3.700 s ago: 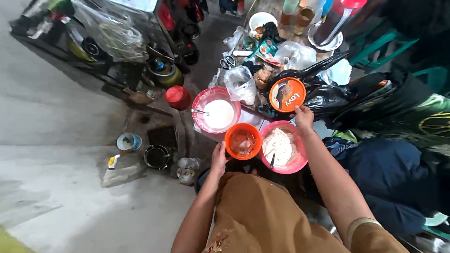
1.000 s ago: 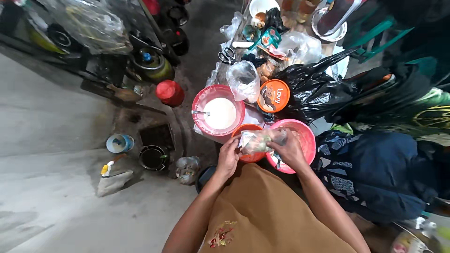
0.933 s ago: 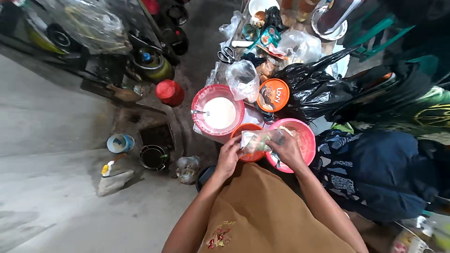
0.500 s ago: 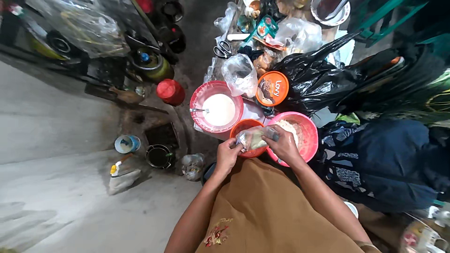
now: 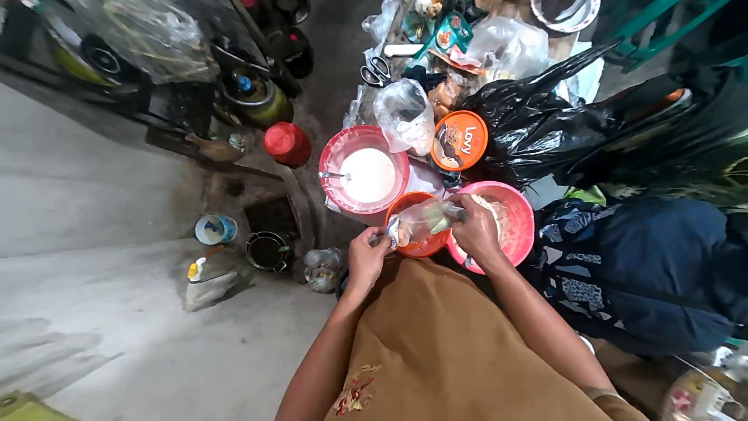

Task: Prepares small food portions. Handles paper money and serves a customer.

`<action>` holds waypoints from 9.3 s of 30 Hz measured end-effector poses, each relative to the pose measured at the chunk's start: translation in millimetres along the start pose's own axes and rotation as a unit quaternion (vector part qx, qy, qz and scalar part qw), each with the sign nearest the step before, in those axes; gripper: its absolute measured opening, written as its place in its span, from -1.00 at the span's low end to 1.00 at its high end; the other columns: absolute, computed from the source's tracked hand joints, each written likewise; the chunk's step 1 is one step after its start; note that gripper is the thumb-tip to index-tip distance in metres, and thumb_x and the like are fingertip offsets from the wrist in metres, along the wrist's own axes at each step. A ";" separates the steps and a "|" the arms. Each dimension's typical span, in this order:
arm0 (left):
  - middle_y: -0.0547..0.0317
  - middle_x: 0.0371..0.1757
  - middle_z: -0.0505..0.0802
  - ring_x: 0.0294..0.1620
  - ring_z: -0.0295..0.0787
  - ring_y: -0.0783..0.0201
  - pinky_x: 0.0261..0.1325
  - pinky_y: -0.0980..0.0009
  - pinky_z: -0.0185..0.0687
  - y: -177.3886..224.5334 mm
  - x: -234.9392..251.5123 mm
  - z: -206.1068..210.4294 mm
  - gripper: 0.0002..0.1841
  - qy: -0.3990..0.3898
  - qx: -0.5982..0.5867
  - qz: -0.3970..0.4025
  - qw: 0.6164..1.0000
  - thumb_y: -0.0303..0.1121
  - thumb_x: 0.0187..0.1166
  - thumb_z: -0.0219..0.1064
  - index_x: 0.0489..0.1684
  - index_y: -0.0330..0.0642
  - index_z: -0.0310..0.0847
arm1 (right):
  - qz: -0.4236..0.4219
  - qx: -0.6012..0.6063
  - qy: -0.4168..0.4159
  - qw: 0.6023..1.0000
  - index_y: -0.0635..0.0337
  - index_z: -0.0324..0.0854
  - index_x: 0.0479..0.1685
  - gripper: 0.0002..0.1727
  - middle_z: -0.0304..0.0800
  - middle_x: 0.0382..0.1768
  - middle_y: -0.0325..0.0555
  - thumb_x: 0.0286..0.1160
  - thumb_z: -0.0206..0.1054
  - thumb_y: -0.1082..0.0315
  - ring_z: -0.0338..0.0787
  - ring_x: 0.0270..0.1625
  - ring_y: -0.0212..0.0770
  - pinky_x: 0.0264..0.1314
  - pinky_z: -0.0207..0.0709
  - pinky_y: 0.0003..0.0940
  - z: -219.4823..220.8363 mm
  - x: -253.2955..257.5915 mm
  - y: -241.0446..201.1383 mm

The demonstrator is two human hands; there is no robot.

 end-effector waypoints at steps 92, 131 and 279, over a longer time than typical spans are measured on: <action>-0.16 0.01 0.84 -0.10 0.89 0.07 -0.01 0.15 0.90 7.8 -7.3 51.9 -0.79 -0.050 -0.188 -0.008 0.981 -0.56 0.66 0.29 0.13 -0.52 0.56 | -0.116 0.221 -0.037 0.968 0.09 0.76 0.01 -0.71 0.79 -0.46 -0.10 0.77 0.24 0.10 0.76 -0.44 -0.16 -0.28 0.67 -0.05 36.4 4.5 17.7; -0.06 0.04 0.85 0.02 0.83 0.13 0.18 0.13 0.78 23.0 1.8 65.2 -0.71 -0.094 -0.268 0.067 0.957 -0.38 0.80 0.07 0.28 -0.33 0.57 | -0.136 0.260 0.003 0.956 -0.01 0.54 0.53 -0.59 0.92 -0.15 -0.14 0.89 0.05 0.11 0.82 -0.43 -0.20 -0.33 0.76 -0.08 31.8 6.9 -11.5; -0.21 0.22 0.84 0.26 0.80 -0.02 0.40 0.07 0.72 76.2 20.6 -15.1 -0.57 -0.048 -0.265 0.242 0.932 -0.62 0.58 0.31 0.45 -0.45 0.51 | -0.178 0.248 -0.178 0.936 0.06 0.83 -0.14 -0.74 0.87 -0.37 -0.30 0.66 0.38 0.08 0.81 -0.40 -0.40 -0.27 0.76 -0.35 29.3 35.2 -101.9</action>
Point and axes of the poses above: each hand's wrist, its own x-axis towards the middle knuckle, its own z-axis out of the palm, y = z × x, the point moved 4 cm from there along x, towards the middle knuckle
